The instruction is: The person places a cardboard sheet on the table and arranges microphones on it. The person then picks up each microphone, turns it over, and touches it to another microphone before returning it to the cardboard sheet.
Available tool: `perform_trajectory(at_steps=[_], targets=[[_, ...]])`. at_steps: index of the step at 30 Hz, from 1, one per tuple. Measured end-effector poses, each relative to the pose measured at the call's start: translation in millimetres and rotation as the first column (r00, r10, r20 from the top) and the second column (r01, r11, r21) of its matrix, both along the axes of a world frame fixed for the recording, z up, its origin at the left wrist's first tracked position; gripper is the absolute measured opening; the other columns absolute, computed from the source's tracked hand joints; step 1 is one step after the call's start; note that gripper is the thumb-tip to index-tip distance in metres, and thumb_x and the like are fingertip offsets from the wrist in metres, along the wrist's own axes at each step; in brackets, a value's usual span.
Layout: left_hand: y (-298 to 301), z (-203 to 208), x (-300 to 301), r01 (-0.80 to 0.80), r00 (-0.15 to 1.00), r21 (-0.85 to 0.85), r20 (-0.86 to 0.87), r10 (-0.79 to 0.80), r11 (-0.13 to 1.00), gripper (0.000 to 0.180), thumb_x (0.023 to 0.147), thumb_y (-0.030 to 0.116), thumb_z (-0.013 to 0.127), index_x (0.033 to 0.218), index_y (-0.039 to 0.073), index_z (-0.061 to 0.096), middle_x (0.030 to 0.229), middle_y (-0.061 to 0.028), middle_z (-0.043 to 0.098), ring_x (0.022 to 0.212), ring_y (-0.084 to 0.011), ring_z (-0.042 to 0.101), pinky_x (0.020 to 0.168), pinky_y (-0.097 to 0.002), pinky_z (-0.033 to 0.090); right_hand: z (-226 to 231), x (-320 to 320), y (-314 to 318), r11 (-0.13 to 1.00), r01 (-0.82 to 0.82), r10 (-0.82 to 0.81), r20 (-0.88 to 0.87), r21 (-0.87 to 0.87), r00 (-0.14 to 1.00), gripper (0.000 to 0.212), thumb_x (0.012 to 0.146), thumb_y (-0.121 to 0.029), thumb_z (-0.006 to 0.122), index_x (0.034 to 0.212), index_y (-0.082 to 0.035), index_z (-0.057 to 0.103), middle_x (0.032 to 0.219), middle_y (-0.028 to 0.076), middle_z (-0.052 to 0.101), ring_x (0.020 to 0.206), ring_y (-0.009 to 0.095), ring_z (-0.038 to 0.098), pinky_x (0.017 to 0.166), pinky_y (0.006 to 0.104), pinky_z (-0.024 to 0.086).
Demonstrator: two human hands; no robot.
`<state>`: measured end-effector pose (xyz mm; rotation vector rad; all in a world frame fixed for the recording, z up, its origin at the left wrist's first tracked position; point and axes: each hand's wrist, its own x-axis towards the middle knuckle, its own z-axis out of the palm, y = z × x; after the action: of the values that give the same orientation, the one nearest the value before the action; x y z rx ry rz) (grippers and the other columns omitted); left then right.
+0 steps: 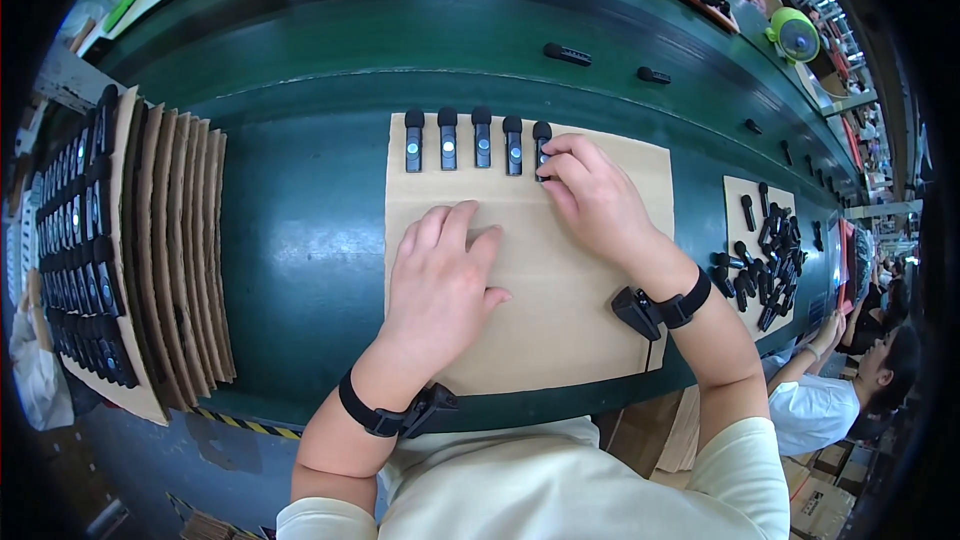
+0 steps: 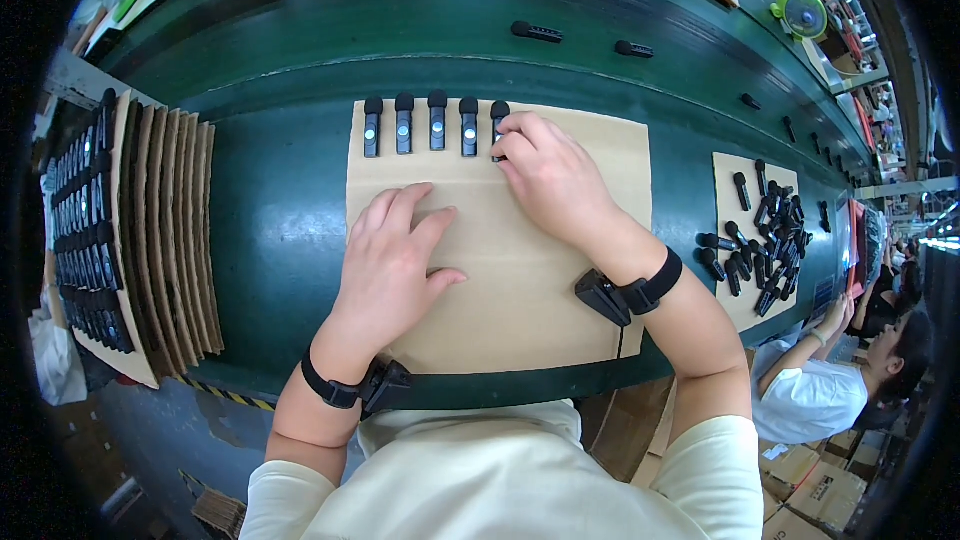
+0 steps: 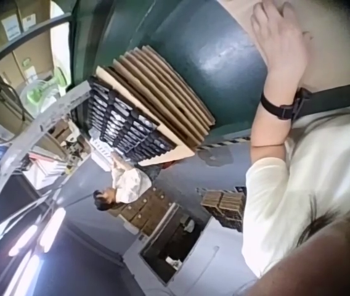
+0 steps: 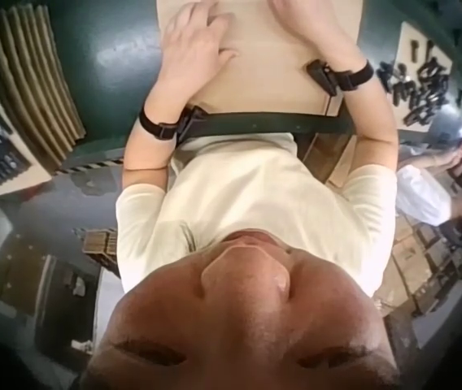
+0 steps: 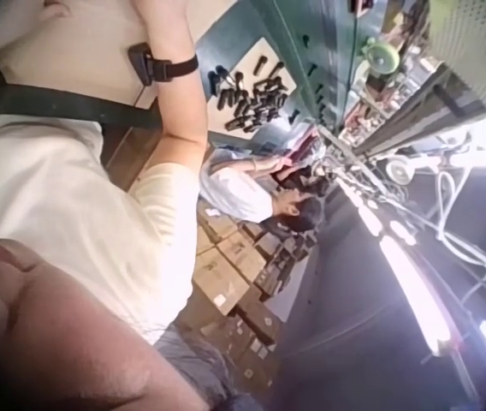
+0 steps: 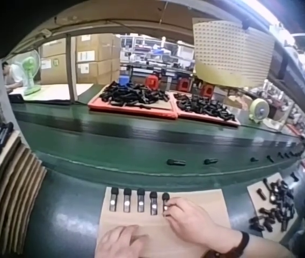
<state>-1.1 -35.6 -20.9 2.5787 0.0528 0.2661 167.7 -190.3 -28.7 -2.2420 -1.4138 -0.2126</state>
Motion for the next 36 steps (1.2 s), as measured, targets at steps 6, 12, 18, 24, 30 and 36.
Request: perform_trajectory(at_steps=[6,12,18,24,30,36], targets=[[1.6,-0.2,-1.2,0.005,1.0,0.015,0.002,-0.005,1.0,0.057,0.062,0.02,0.085,0.112,0.005,0.064,0.126,-0.0158,0.051,0.119,-0.0319,0.047,0.101,-0.0423,0.039,11.8,27.6,-0.4,1.0,0.0,0.0,-0.081,0.005,0.997,0.019,0.08,-0.003,0.069,0.097,-0.002,0.061,0.11,0.013,0.058,0.1,0.027,0.061,0.084,0.0355,0.051],[2.1,1.7,-1.0,0.002,1.0,0.002,-0.015,-0.002,1.0,0.055,0.064,0.021,0.084,0.113,0.006,0.064,0.128,-0.0158,0.051,0.12,-0.0326,0.047,0.101,-0.0431,0.039,-2.1,111.8,20.2,0.991,0.133,-0.133,-0.06,-0.005,0.989,0.024,0.085,-0.007,0.066,0.109,-0.003,0.061,0.114,0.014,0.055,0.102,0.029,0.059,0.09,0.0358,0.049],[1.6,-0.8,0.5,0.009,1.0,-0.007,-0.008,-0.009,1.0,0.05,0.068,0.02,0.082,0.111,0.006,0.063,0.128,-0.0156,0.05,0.12,-0.0317,0.045,0.102,-0.0427,0.037,-15.4,151.8,43.0,0.961,0.269,-0.268,0.017,-0.072,0.963,0.025,0.088,-0.011,0.065,0.112,-0.002,0.063,0.11,0.014,0.058,0.097,0.029,0.059,0.091,0.0356,0.048],[3.4,-1.3,0.2,-0.016,1.0,-0.013,0.008,0.016,1.0,0.049,0.07,0.019,0.08,0.113,0.005,0.061,0.126,-0.0173,0.051,0.118,-0.0325,0.048,0.099,-0.0431,0.039,24.9,115.5,54.7,0.965,0.213,-0.252,-0.306,-0.155,0.918,0.025,0.089,-0.011,0.066,0.112,-0.003,0.064,0.102,0.011,0.065,0.09,0.022,0.062,0.084,0.0313,0.05],[1.4,2.9,5.8,-0.158,0.943,-0.423,0.204,0.263,0.893,0.05,0.074,0.011,0.078,0.119,0.004,0.058,0.12,-0.017,0.058,0.11,-0.0314,0.056,0.097,-0.0428,0.042,49.4,5.3,3.4,0.994,-0.018,0.067,-0.47,0.109,0.88,0.029,0.085,0.0,0.067,0.114,-0.002,0.064,0.102,0.007,0.066,0.091,0.016,0.062,0.084,0.028,0.05],[5.1,10.1,0.0,0.136,0.942,-0.522,0.331,0.053,0.842,0.041,0.073,0.007,0.077,0.112,0.004,0.063,0.101,-0.0115,0.067,0.095,-0.029,0.062,0.094,-0.0422,0.044,54.7,-64.9,-33.9,0.97,0.048,0.117,-0.625,0.24,0.772,0.027,0.083,0.002,0.069,0.109,0.003,0.064,0.101,0.011,0.066,0.093,0.021,0.061,0.086,0.0315,0.047]])
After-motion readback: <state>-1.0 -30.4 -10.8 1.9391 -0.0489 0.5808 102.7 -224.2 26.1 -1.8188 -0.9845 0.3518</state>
